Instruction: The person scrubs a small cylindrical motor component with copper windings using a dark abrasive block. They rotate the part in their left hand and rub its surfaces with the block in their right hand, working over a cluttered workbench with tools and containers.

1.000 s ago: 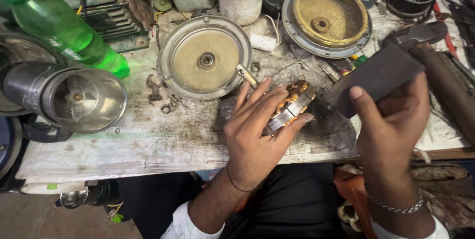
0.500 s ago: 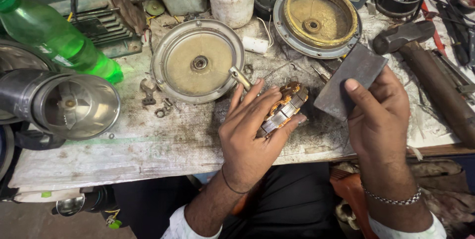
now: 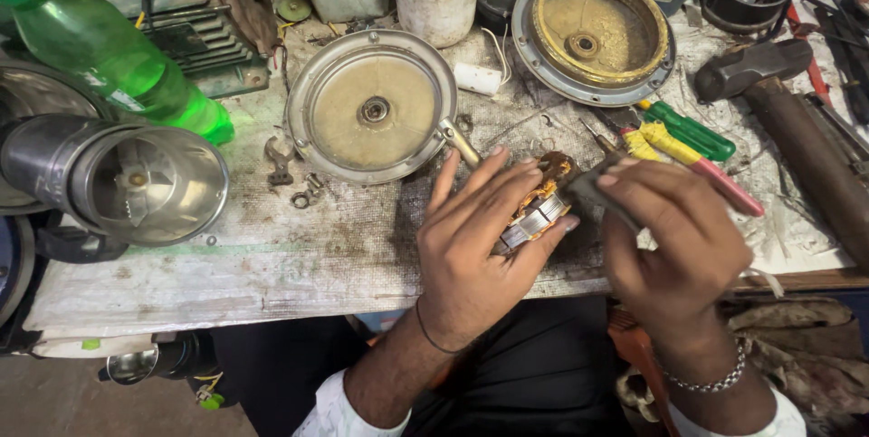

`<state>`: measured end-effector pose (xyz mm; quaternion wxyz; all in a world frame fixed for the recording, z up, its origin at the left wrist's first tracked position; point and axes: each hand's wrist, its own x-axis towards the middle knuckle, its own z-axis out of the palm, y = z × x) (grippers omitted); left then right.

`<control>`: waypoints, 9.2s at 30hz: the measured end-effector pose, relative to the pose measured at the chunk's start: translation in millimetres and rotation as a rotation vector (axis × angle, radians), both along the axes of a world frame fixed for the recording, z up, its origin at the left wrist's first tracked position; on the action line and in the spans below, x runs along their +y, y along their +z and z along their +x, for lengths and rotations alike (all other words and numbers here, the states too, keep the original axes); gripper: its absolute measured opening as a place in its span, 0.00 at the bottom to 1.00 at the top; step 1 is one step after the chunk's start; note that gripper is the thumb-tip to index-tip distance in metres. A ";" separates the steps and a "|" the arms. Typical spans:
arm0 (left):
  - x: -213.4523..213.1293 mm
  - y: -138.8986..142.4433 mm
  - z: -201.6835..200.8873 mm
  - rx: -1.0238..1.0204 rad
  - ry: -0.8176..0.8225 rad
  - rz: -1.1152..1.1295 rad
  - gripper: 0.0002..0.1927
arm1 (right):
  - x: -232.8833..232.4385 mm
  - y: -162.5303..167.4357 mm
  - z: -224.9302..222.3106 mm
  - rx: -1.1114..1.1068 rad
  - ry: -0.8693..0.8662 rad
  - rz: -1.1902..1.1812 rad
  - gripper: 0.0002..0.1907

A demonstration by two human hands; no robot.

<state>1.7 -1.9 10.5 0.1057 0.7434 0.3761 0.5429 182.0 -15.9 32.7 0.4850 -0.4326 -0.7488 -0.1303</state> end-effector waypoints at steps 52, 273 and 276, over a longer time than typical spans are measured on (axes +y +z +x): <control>-7.6 -6.2 7.2 -0.038 0.002 0.040 0.18 | -20.4 -5.9 -21.7 -0.013 0.174 -0.062 0.11; -6.5 0.5 -1.5 -0.136 0.051 0.010 0.17 | 6.8 -41.8 -11.4 0.385 0.065 -0.259 0.14; -6.3 1.8 -0.5 -0.103 0.062 0.031 0.17 | 6.3 -42.1 -10.4 0.400 0.084 -0.223 0.13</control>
